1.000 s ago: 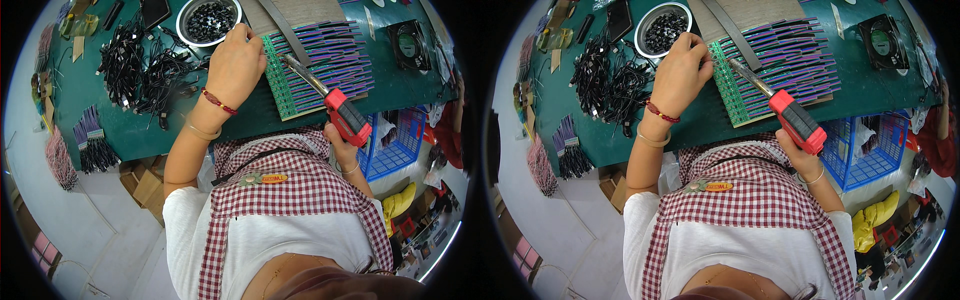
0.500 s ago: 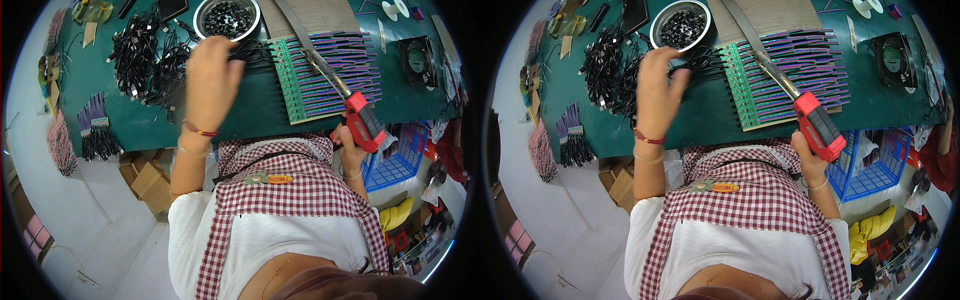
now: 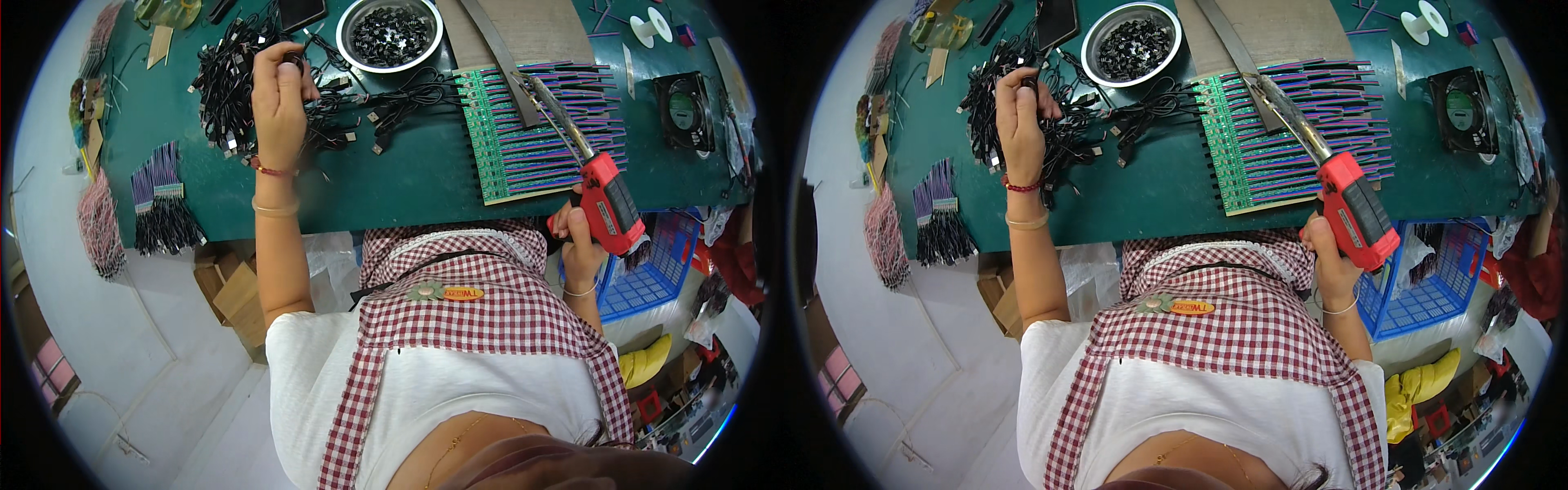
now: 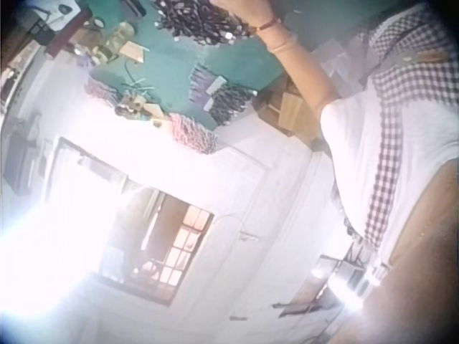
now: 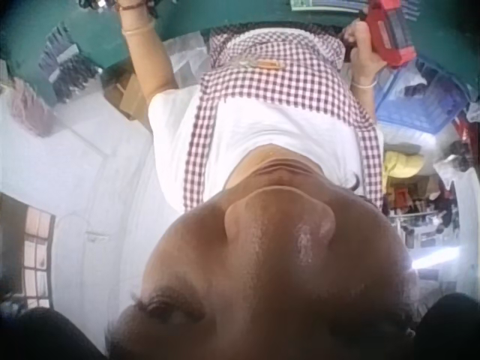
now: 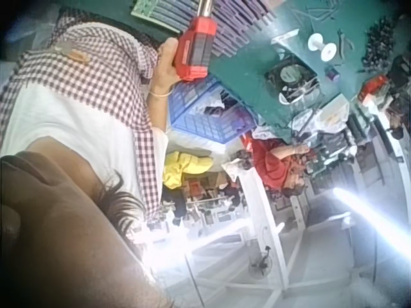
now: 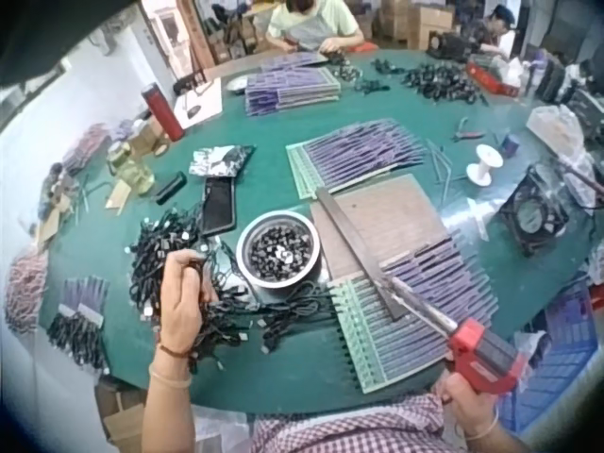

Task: The person solders wires from bundles onto circuit boards using a soldering tool.

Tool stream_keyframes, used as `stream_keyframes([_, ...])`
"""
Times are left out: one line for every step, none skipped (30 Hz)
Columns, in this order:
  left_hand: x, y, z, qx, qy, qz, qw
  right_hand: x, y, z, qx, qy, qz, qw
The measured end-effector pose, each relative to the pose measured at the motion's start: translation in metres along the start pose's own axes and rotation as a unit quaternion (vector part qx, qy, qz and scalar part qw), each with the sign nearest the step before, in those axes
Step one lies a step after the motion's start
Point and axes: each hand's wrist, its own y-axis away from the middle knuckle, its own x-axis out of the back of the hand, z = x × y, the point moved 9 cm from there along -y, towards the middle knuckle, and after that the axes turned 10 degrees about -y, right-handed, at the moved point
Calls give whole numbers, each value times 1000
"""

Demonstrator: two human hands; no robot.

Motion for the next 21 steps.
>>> stream_keyframes([-7, -1, 4, 28, 43, -29, 998, 0, 1, 1, -4, -11, 3, 1000])
stream_keyframes([-20, 0, 20, 34, 2, -75, 997, 0, 1, -1, 0, -9, 12, 1000])
stream_keyframes([-30, 6, 33, 48, -63, -94, 992, -7, -2, -4, -1, -33, 0, 999])
stream_keyframes([-43, 13, 44, 27, -61, -113, 991, -16, -5, -8, -1, -57, -11, 998])
stream_keyframes([-57, 20, 57, 3, -60, -134, 989, -22, -7, -11, 2, -57, -3, 998])
stream_keyframes([-70, 29, 60, 28, -22, -159, 987, -31, -11, -13, -13, -47, 12, 999])
stream_keyframes([-82, 38, 64, 54, 16, -185, 981, -38, -15, -14, -28, -37, 28, 999])
stream_keyframes([-90, 45, 72, 87, 36, -198, 976, -47, -20, -17, -28, -34, 37, 998])
stream_keyframes([-92, 49, 76, 103, 42, -170, 979, -59, -27, -21, -30, -10, 20, 999])
stream_keyframes([-100, 56, 79, 110, 60, -169, 978, -70, -33, -23, -32, 14, 4, 999])
stream_keyframes([-102, 62, 82, 117, 72, -163, 977, -75, -37, -24, -32, 12, 7, 999])
stream_keyframes([-110, 68, 86, 114, 65, -208, 969, -84, -40, -26, -30, 35, -20, 999])
stream_keyframes([-115, 74, 88, 154, 84, -217, 960, -93, -42, -26, -29, 58, -47, 997])
stream_keyframes([-119, 79, 89, 160, 89, -228, 956, -99, -43, -27, -14, 37, -53, 998])
stream_keyframes([-123, 83, 90, 166, 92, -238, 952, -98, -42, -27, -14, 36, -51, 998])
stream_keyframes([-124, 84, 90, 166, 92, -239, 952, -99, -42, -26, -28, 41, -55, 997])
stream_keyframes([-125, 86, 90, 171, 96, -242, 950, -100, -41, -24, -43, 47, -60, 996])
stream_keyframes([-127, 88, 90, 176, 100, -245, 948, -99, -40, -25, -44, 47, -59, 996])
stream_keyframes([-128, 89, 92, 177, 101, -246, 948, -100, -39, -26, -41, 55, -70, 995])
stream_keyframes([-128, 90, 90, 206, 127, -232, 942, -101, -39, -26, -37, 63, -81, 994])
stream_keyframes([-127, 91, 88, 235, 152, -218, 935, -101, -38, -25, -38, 64, -81, 994])
